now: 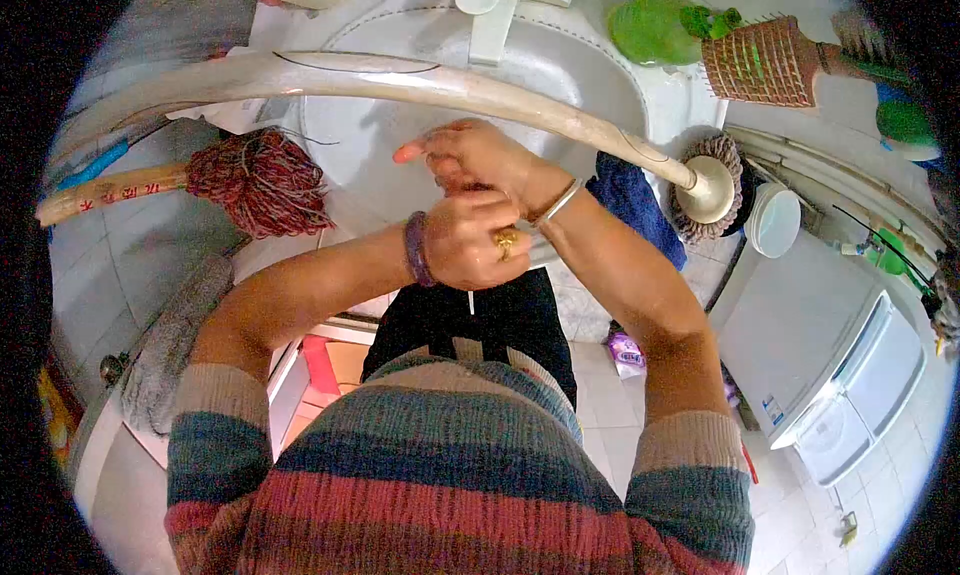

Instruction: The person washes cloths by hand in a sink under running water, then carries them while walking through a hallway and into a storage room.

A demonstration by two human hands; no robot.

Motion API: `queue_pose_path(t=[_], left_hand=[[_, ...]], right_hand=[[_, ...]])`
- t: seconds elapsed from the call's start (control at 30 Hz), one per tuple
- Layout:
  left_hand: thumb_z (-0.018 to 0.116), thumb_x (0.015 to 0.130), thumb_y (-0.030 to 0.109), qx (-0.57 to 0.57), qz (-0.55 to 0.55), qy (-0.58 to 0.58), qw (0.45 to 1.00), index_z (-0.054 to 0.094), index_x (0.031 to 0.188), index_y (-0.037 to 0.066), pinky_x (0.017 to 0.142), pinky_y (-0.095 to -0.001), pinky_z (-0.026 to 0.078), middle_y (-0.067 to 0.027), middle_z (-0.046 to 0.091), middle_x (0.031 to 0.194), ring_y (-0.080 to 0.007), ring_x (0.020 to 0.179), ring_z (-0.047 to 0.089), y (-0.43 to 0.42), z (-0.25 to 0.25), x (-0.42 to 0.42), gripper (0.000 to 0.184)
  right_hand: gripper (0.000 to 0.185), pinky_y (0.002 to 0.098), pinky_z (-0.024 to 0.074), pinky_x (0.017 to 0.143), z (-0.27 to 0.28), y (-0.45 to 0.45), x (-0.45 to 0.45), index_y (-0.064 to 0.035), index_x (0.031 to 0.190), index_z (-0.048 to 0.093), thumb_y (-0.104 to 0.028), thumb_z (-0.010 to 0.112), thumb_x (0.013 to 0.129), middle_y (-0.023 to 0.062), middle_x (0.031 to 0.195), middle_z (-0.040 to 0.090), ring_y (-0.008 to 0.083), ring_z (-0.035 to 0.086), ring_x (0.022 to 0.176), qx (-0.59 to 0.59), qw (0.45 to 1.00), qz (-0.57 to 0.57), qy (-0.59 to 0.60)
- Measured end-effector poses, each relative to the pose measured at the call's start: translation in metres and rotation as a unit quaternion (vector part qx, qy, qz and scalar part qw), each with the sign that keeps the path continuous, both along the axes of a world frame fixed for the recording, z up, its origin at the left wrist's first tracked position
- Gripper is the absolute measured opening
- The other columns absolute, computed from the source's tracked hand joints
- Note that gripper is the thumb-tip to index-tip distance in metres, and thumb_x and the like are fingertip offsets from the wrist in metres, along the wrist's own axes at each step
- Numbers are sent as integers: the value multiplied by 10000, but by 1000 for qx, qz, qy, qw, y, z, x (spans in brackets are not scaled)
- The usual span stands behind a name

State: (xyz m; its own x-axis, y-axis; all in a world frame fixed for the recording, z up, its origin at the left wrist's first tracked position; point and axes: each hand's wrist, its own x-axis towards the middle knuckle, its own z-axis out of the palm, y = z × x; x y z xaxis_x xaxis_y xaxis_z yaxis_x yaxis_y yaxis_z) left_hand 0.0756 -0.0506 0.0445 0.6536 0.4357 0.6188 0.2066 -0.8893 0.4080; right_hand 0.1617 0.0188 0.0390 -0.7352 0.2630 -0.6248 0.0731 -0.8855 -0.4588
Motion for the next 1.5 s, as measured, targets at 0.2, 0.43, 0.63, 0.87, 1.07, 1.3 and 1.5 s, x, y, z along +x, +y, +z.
queue_pose_path(t=[0.2,0.43,0.63,0.87,1.07,1.3,1.5], left_hand=[[543,540,194,47,-49,94,993,468,495,98,525,-293,440,2,485,569,-154,566,506,-11,-38,6,130],[529,672,142,17,-88,204,975,566,666,34,665,-347,493,-112,586,700,-220,690,588,-13,-78,10,114],[463,771,162,-310,-33,121,943,617,861,40,824,-373,429,-110,632,863,-251,879,584,-7,-101,19,216],[517,745,177,-290,-27,300,908,569,754,75,710,-342,470,-67,596,771,-221,776,583,0,-97,-3,114],[543,604,40,-133,202,102,965,509,561,58,535,-325,458,-62,557,582,-219,556,565,24,-2,-48,58],[402,667,-88,-305,373,-109,869,496,626,1,500,-224,363,-39,482,565,-101,525,459,22,51,-96,135],[402,662,-79,-406,410,-184,796,487,619,12,495,-216,363,-18,498,582,-90,526,453,4,60,-114,132]], right_hand=[[274,254,306,405,-6,-1,-14,-41,984,644,-205,471,850,-7,485,404,79,340,421,274,917,220,-190],[254,397,448,798,-64,-8,-19,-27,874,651,-152,447,787,208,880,612,346,576,850,621,672,339,-220],[190,423,501,669,-52,-9,-27,-1,665,648,-136,515,669,229,741,616,358,622,730,626,646,340,-275],[236,380,491,682,-61,-12,-11,24,845,636,-173,540,758,165,758,636,292,621,711,574,790,48,-209],[310,336,432,841,-142,20,53,-28,1111,509,-238,479,886,93,1091,540,231,524,980,700,489,68,-517],[382,325,414,871,-148,7,45,-14,1168,450,-284,469,899,127,1117,516,210,491,1025,406,857,-251,-195],[435,314,381,905,-107,-6,38,42,1191,450,-221,537,856,140,1155,508,224,486,1066,200,894,-313,-250]])
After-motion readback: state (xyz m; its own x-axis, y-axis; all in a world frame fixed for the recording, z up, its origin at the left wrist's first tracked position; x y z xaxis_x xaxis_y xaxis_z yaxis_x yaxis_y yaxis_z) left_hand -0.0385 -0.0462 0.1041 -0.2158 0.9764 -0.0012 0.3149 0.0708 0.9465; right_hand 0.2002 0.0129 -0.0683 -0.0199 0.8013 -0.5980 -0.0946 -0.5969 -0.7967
